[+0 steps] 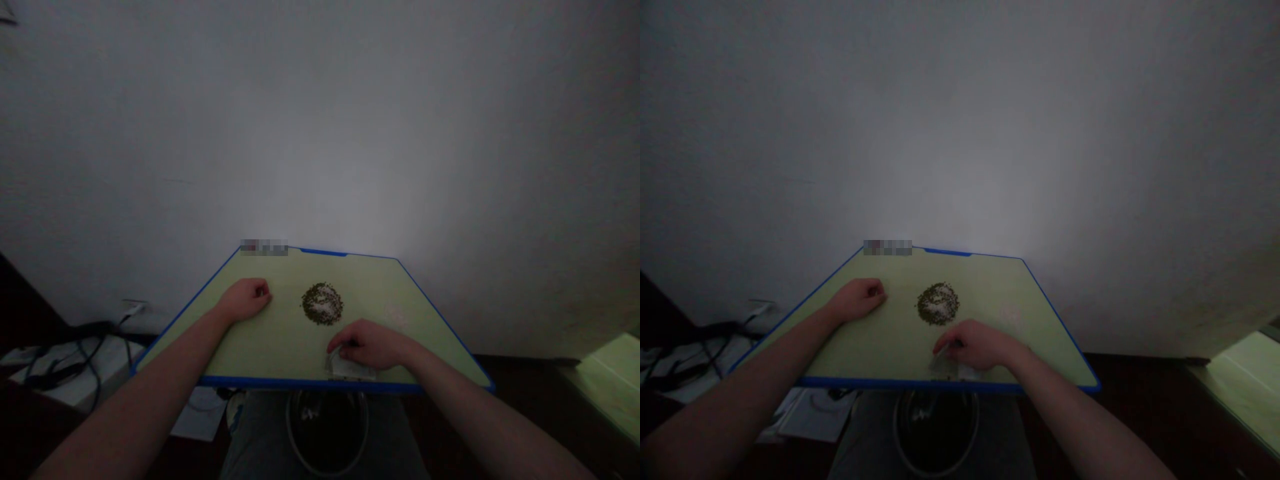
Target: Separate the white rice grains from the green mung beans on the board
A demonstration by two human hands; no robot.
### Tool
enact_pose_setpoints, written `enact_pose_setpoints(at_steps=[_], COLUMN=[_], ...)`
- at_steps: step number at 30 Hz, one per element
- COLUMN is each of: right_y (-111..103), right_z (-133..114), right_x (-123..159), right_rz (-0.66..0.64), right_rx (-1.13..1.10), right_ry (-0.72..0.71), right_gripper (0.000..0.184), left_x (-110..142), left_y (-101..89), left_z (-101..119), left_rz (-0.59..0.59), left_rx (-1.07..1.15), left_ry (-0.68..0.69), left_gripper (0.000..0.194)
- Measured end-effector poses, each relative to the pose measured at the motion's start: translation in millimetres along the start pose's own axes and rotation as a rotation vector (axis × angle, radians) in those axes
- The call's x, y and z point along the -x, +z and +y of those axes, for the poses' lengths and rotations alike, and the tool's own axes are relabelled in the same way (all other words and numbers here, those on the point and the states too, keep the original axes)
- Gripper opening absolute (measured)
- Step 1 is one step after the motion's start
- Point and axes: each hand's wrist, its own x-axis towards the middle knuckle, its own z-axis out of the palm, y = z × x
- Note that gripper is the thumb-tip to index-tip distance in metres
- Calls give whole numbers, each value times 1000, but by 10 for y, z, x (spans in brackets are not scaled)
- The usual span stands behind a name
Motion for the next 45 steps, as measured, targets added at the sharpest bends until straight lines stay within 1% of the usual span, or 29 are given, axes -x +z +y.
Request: enact_pose_setpoints(at_steps=[5,8,12,16,20,23,25,27,30,32,35,38,40,42,45], right_y=[72,85,83,87,119,150,175,211,284,334,378,372,348,316,253], right_z=[-49,-92,-117,-137,-207,-246,-229,-168,-29,41,50,0,-2,47,195], right_x=[72,101,74,-56,-156,-105,-14,90,190,184,77,-48,-83,-62,48], right_rz=[42,61,72,100,90,81,101,183,429,538,612,646,658,671,702], right_rx=[-11,-20,-27,-29,-49,-68,-89,-131,-179,-166,-125,-85,-68,-53,-21], right_ry=[54,61,49,12,-46,-72,-50,53,310,394,412,395,394,411,461], right_gripper=[32,32,32,34,33,34,33,31,27,19,6,6,6,7,7], left_x=[-3,-4,2,7,4,4,5,5,3,1,0,2,3,3,0], left_y=[7,0,-17,-18,-3,1,-3,-8,-10,-6,-1,-4,-6,-5,1], left_z=[-11,0,28,26,4,1,7,14,14,9,5,8,10,7,-3], left_rz=[-3,-4,-2,-11,-18,-12,-5,-6,-13,-14,-10,-20,-21,-19,-13], left_rx=[3,-5,-4,5,22,11,-9,-17,-8,-6,-3,10,8,4,2], left_ry=[2,-17,-21,-18,-24,-25,-28,-36,-36,-34,-30,-15,-12,-6,-5], left_gripper=[20,20,20,21,21,21,19,19,20,20,20,20,20,21,21])
